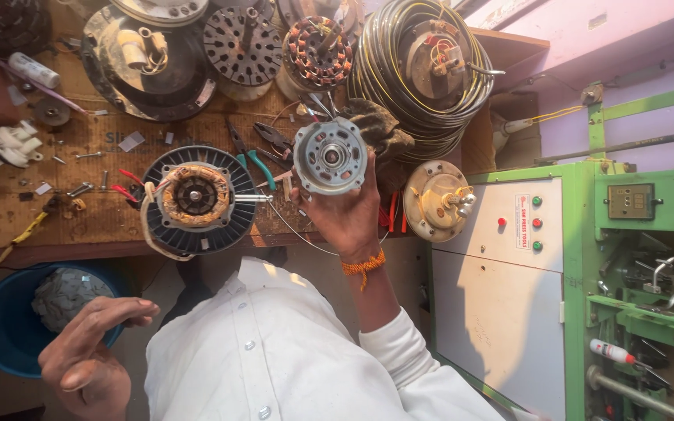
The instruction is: The person assembles an electric motor by hand, inserting a rotor into a stator, aligning and seating a metal end cap, and tightening fasteners. The person handles the rotor, stator, end cap, and small hardware on a cluttered workbench.
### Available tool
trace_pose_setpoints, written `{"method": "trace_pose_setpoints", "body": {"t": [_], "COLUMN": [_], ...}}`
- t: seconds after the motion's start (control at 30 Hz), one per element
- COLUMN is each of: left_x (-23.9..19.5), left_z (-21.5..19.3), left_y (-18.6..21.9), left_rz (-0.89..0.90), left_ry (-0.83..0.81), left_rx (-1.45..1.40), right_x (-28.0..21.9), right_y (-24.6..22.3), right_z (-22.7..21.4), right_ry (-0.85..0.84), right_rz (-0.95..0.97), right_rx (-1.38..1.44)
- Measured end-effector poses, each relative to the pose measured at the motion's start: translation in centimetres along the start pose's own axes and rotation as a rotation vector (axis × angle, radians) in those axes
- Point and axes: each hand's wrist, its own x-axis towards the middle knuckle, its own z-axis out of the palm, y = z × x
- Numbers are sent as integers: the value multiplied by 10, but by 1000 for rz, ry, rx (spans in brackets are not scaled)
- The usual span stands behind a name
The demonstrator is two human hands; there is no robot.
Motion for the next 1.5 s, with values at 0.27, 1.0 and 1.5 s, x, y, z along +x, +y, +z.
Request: {"method": "trace_pose_setpoints", "body": {"t": [0.27,1.0,1.5], "left_x": [57,87,71], "left_z": [56,131,69], "left_y": [69,70,68], "left_rz": [72,324,323], "left_ry": [-11,-91,134], "left_rx": [221,449,379], "right_x": [-19,-49,-42], "right_y": [35,52,43], "right_z": [31,16,34], "right_ry": [38,30,-89], "right_rz": [28,32,-91], "right_rx": [11,-42,-419]}}
